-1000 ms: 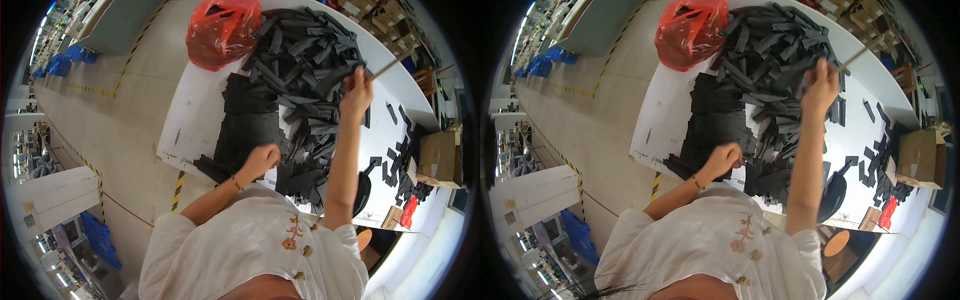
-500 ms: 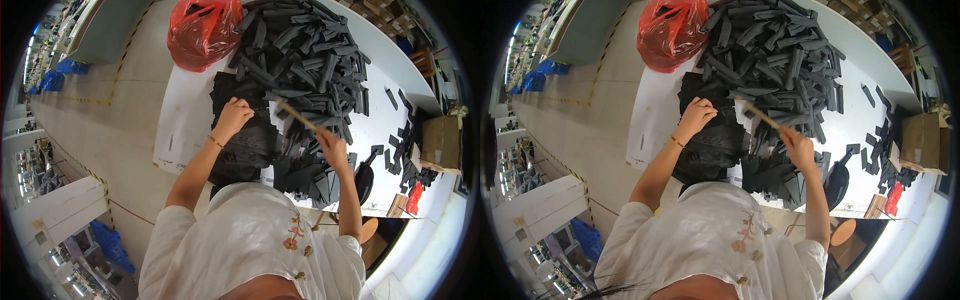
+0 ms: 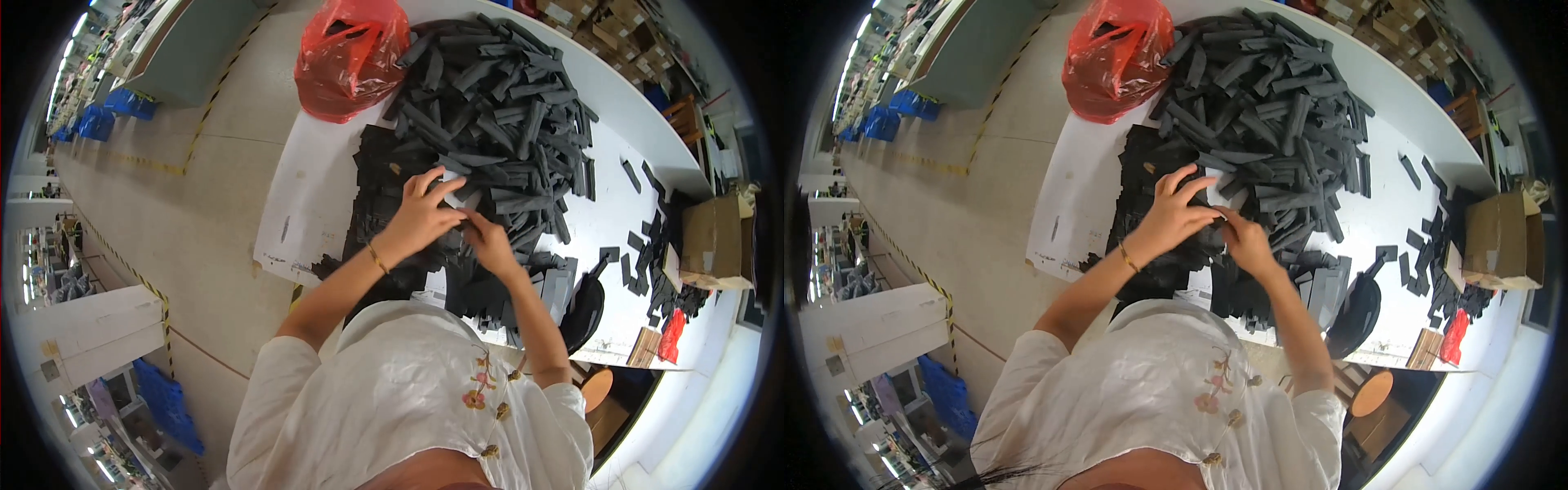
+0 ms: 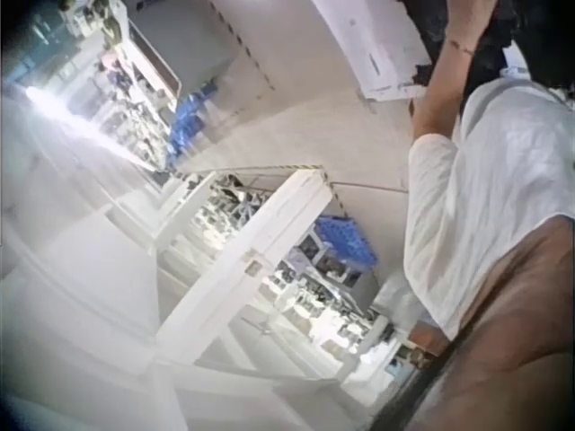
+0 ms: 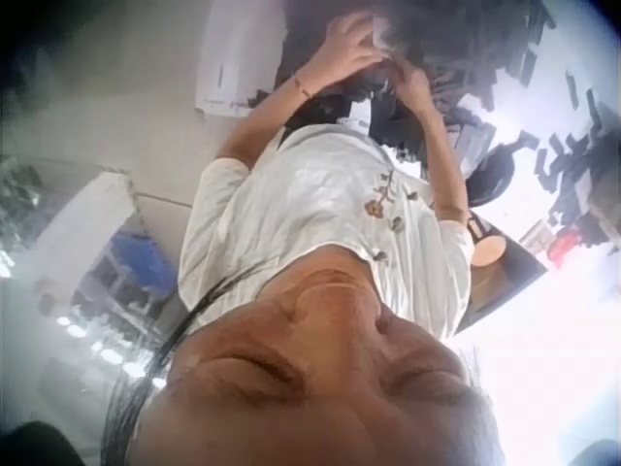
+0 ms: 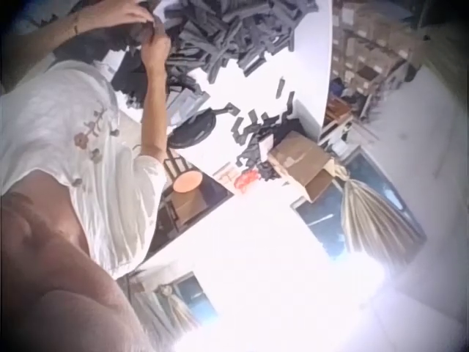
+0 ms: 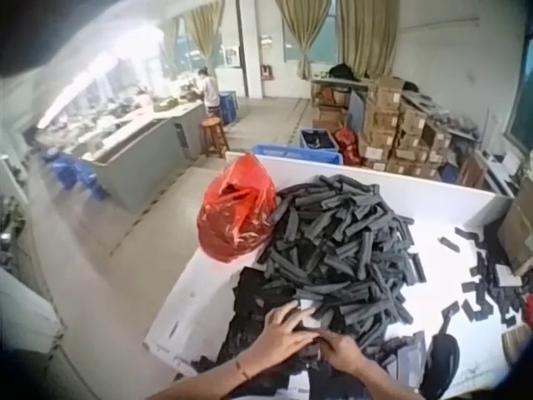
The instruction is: Applying adhesive to black foam strips using a wooden stick on a workbench.
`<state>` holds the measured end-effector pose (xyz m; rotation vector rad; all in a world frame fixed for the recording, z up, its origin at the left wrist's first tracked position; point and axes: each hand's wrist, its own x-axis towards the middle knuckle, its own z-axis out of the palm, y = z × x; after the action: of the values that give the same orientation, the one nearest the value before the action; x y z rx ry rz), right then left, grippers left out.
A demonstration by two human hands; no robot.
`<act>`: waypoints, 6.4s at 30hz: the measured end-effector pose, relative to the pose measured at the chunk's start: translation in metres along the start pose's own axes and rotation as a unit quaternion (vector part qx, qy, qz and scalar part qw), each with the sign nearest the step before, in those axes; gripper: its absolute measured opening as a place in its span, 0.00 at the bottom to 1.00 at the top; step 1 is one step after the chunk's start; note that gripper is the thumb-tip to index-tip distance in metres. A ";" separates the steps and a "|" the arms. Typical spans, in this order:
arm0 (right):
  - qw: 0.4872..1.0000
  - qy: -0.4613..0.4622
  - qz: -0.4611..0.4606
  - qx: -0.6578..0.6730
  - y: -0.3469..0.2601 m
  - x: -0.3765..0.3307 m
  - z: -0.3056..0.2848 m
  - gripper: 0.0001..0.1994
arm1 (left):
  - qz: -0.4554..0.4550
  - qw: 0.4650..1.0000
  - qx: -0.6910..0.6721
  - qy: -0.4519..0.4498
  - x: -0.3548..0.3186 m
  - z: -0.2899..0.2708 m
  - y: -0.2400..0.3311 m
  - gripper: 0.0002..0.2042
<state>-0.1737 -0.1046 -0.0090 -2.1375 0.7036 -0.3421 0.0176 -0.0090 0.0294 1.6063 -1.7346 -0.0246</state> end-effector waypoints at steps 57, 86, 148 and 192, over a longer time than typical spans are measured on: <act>0.895 0.212 0.152 0.363 -0.046 0.004 -0.015 0.08 | -0.381 0.767 -0.515 -0.031 -0.048 0.031 0.041 0.16; 0.980 0.186 -0.026 0.065 -0.069 0.036 -0.022 0.05 | -0.347 0.813 -0.465 0.047 -0.008 0.016 0.019 0.05; 0.971 0.146 0.186 0.043 0.090 0.000 -0.054 0.13 | -0.107 0.986 0.018 -0.128 -0.042 0.044 -0.077 0.07; 0.996 0.049 0.069 0.014 -0.050 -0.039 0.103 0.05 | -0.481 0.405 -0.711 0.314 -0.062 0.018 0.006 0.10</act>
<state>-0.1387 0.0081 -0.0322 -2.0432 0.8935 -0.3822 -0.0016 0.0371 -0.0117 0.6720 0.3288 -1.0079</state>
